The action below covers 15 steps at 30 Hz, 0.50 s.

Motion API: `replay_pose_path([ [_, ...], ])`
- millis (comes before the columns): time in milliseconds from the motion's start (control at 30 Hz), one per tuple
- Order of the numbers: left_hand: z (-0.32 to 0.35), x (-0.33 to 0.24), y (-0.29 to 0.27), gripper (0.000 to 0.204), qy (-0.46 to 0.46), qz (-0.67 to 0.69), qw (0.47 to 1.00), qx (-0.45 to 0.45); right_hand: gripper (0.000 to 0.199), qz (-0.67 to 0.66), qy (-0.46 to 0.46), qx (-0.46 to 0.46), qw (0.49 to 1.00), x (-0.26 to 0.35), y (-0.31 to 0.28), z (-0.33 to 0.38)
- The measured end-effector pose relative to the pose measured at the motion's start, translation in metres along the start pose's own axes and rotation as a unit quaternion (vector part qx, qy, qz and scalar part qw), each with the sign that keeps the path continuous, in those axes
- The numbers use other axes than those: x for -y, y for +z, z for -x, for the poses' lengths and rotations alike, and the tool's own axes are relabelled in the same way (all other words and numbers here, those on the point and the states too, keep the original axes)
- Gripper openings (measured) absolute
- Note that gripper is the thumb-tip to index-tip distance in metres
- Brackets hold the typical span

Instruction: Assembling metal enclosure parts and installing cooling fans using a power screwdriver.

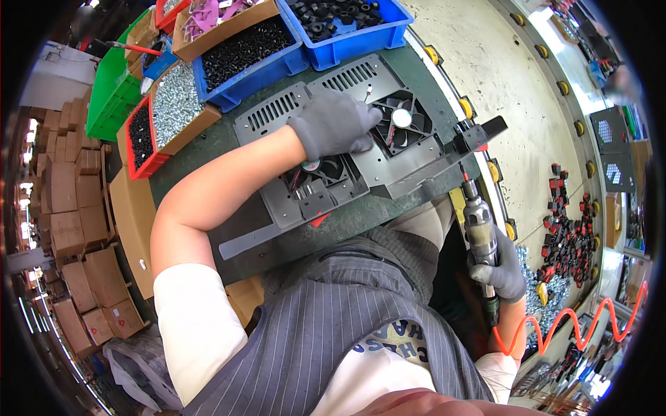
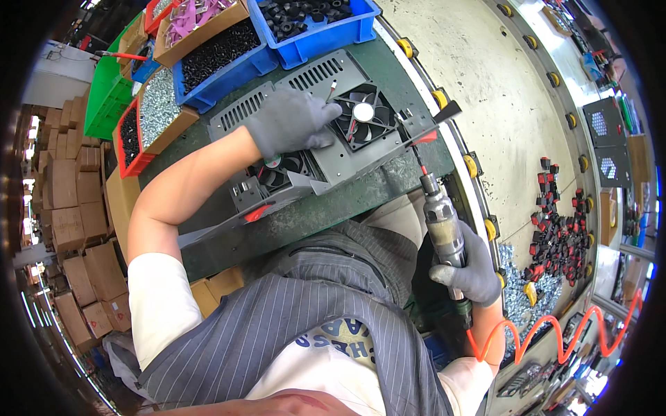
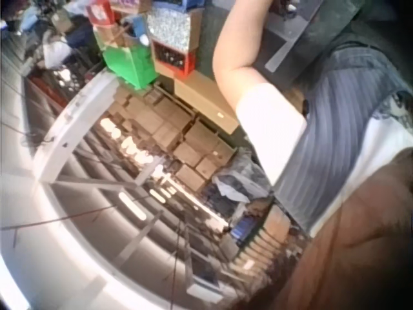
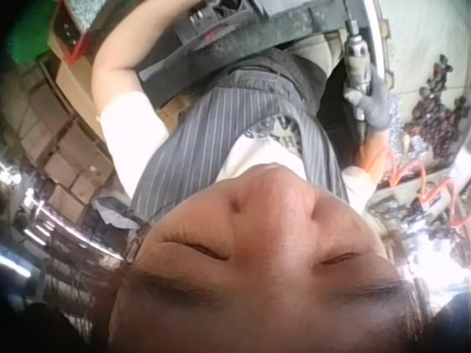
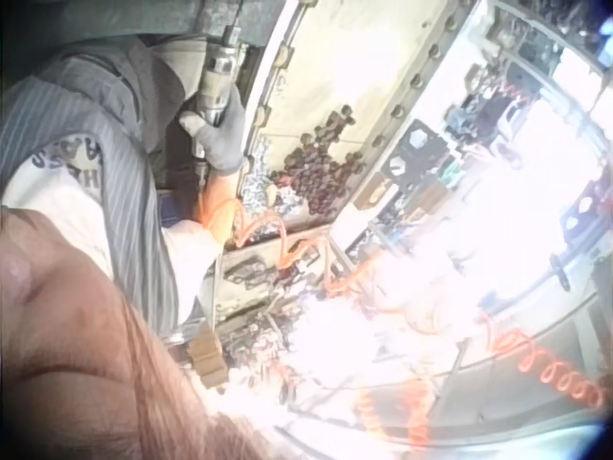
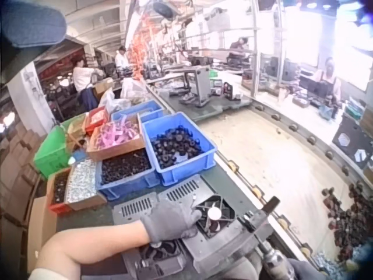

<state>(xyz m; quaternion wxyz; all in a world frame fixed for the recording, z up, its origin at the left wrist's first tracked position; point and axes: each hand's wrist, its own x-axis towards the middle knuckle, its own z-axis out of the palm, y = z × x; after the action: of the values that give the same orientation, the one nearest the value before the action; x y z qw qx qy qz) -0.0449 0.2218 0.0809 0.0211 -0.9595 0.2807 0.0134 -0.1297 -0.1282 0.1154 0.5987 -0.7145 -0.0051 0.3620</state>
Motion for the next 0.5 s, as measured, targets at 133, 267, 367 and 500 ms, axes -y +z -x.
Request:
replay_pose_path([
  [133,-0.006,-0.008,0.005,0.019,0.035,-0.038,0.998,-0.04,0.082,-0.04,0.064,0.017,0.997,0.004,-0.003,0.001],
  [267,0.0,-0.012,-0.014,0.019,0.06,0.05,0.991,-0.106,0.084,-0.051,0.092,0.018,0.994,0.005,-0.007,0.001],
  [367,-0.003,-0.017,-0.027,0.024,-0.084,0.362,0.922,-0.112,0.085,-0.042,0.096,0.009,0.994,0.006,-0.007,-0.002],
  [500,-0.014,-0.025,-0.024,0.03,-0.054,0.498,0.858,0.115,0.085,-0.038,0.129,0.02,0.991,0.01,-0.011,-0.005],
])
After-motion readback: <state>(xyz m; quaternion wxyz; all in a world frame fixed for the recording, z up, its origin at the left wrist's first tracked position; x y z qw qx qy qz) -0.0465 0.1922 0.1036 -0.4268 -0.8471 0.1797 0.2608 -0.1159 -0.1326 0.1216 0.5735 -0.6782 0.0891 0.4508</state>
